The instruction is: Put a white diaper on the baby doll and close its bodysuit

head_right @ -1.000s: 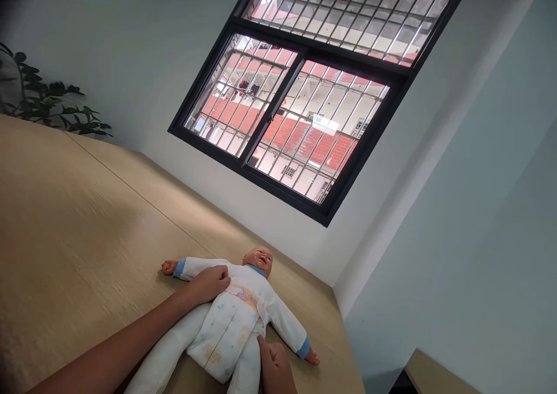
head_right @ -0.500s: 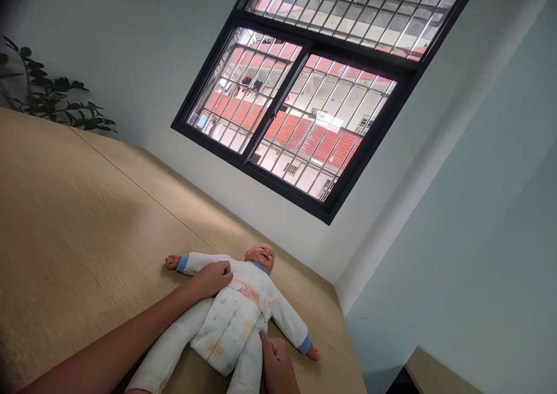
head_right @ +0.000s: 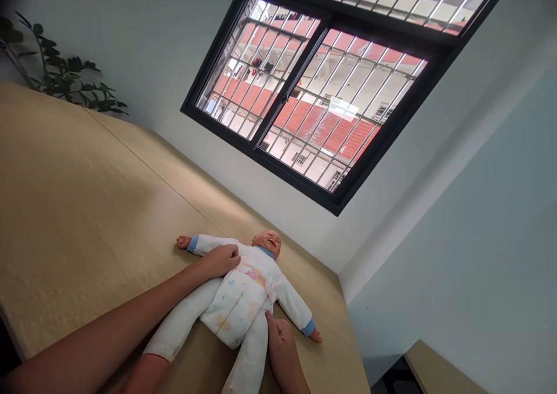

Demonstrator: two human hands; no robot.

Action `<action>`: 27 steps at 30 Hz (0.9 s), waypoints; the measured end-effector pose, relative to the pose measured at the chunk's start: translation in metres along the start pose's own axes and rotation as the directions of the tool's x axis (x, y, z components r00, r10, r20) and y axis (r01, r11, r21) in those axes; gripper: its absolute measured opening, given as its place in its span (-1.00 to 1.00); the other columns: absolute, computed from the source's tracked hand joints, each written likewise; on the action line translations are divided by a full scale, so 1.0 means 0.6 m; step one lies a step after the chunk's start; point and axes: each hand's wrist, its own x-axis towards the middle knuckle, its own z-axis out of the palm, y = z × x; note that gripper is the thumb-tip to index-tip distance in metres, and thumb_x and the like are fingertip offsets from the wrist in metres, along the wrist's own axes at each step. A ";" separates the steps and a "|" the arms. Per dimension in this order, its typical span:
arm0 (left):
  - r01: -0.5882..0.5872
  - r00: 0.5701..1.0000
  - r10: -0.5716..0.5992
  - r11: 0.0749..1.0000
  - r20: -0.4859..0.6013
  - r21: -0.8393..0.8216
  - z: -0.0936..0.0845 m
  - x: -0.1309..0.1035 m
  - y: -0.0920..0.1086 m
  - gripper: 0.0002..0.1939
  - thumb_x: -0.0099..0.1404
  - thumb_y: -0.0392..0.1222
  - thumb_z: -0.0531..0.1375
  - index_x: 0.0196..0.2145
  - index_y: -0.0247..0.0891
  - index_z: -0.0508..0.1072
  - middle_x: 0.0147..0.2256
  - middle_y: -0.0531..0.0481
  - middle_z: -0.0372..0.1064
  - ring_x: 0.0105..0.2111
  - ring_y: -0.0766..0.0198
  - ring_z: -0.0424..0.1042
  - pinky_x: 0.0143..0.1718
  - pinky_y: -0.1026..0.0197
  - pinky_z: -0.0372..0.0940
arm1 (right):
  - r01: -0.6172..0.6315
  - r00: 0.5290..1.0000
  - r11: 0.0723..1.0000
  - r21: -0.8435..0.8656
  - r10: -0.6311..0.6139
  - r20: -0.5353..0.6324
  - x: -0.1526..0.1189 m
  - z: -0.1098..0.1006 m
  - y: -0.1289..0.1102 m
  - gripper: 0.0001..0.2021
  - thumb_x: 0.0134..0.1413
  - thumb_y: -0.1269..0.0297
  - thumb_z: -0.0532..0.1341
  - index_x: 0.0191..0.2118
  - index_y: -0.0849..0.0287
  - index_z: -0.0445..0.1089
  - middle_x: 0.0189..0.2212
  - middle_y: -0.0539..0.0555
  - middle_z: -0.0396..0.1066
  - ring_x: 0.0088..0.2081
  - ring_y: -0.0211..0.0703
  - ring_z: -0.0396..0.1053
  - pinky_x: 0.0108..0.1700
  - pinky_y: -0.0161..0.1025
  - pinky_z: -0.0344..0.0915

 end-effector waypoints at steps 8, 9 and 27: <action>0.002 1.000 -0.002 1.000 0.000 -0.006 0.003 0.003 -0.003 -0.84 0.28 -0.17 0.12 -0.38 -0.25 0.46 -0.32 -0.15 0.50 -0.30 0.11 0.39 -0.35 0.17 0.09 | -0.041 0.998 0.998 0.039 0.039 0.051 -0.002 -0.003 -0.008 -0.35 -0.03 -0.41 0.05 -0.69 0.08 -0.06 -0.73 -0.10 -0.11 -0.58 -0.31 -0.16 -0.55 -0.28 -0.12; 0.004 1.000 -0.004 1.000 0.001 -0.006 0.002 0.002 -0.003 -0.84 0.28 -0.17 0.11 -0.38 -0.24 0.46 -0.32 -0.14 0.51 -0.30 0.12 0.39 -0.35 0.18 0.10 | -0.035 0.999 0.998 0.045 0.033 0.043 -0.002 -0.003 -0.008 -0.35 -0.03 -0.40 0.06 -0.70 0.08 -0.06 -0.73 -0.10 -0.10 -0.58 -0.31 -0.16 -0.55 -0.28 -0.12; -0.014 1.000 0.013 0.998 0.020 0.056 0.001 0.003 -0.002 -0.81 0.26 -0.19 0.06 -0.35 -0.24 0.46 -0.31 -0.10 0.51 -0.30 0.14 0.40 -0.38 0.18 0.06 | -0.041 0.997 0.998 0.046 0.038 0.072 -0.001 -0.005 -0.008 -0.39 0.01 -0.35 0.07 -0.68 0.10 -0.01 -0.72 -0.11 -0.06 -0.58 -0.32 -0.13 -0.52 -0.28 -0.12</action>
